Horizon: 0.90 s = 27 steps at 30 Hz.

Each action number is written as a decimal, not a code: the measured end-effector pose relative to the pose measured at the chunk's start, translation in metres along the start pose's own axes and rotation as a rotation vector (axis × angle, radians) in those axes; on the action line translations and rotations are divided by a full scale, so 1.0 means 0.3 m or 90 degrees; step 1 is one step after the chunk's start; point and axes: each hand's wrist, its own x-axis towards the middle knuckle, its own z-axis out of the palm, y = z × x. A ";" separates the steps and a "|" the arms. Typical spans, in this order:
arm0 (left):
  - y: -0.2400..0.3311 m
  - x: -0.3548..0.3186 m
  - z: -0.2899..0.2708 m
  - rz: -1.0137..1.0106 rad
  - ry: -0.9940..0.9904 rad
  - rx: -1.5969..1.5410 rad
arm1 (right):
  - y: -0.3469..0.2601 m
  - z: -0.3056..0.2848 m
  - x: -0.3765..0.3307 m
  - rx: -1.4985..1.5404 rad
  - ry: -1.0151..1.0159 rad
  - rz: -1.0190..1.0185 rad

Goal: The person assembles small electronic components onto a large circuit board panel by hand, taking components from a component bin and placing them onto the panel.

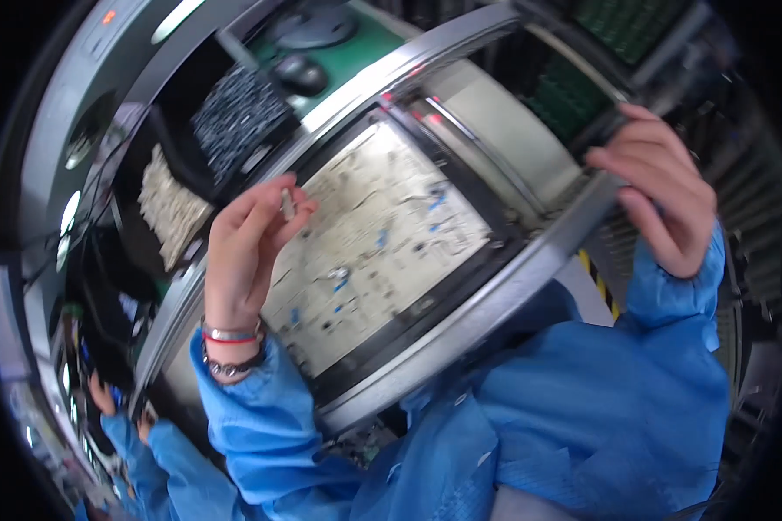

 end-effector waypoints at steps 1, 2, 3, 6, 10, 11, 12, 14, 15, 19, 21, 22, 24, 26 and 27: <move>-0.022 0.019 0.025 -0.020 0.016 0.040 | -0.012 -0.053 -0.078 -0.028 0.072 0.020; -0.040 0.027 0.040 -0.034 0.028 0.076 | -0.026 -0.107 -0.144 -0.066 0.141 0.032; -0.064 0.053 0.060 -0.039 0.016 0.081 | -0.033 -0.153 -0.212 -0.132 0.138 0.060; -0.091 0.077 0.057 -0.018 0.029 0.142 | -0.076 -0.289 -0.403 -0.299 0.405 0.089; -0.124 0.177 0.095 -0.040 -0.053 0.080 | -0.075 -0.436 -0.622 -0.551 0.826 0.410; -0.136 0.184 0.107 -0.057 -0.047 0.031 | -0.014 -0.475 -0.741 -0.608 0.775 0.421; -0.109 0.200 0.125 -0.055 -0.067 0.038 | 0.018 -0.510 -0.820 -0.736 0.700 0.469; -0.098 0.207 0.164 -0.040 -0.055 0.046 | 0.103 -0.551 -0.936 -0.917 0.605 0.529; -0.100 0.210 0.163 -0.048 -0.030 0.057 | 0.150 -0.556 -0.972 -0.777 0.638 0.539; -0.118 0.180 0.171 -0.056 -0.038 0.097 | 0.291 -0.606 -1.023 -0.256 0.670 0.518; -0.141 0.185 0.177 -0.069 -0.048 0.126 | 0.310 -0.632 -1.087 -0.225 0.668 0.515; -0.155 0.195 0.180 -0.078 -0.021 0.179 | 0.336 -0.641 -1.134 -0.239 0.674 0.515; -0.178 0.197 0.203 -0.006 -0.043 0.222 | 0.402 -0.673 -1.245 -0.280 0.687 0.523; -0.180 0.201 0.233 0.087 -0.040 0.410 | 0.468 -0.737 -1.387 -0.414 0.644 0.531; -0.177 0.158 0.201 0.088 0.015 0.429 | 0.548 -0.732 -1.319 -0.366 0.609 0.472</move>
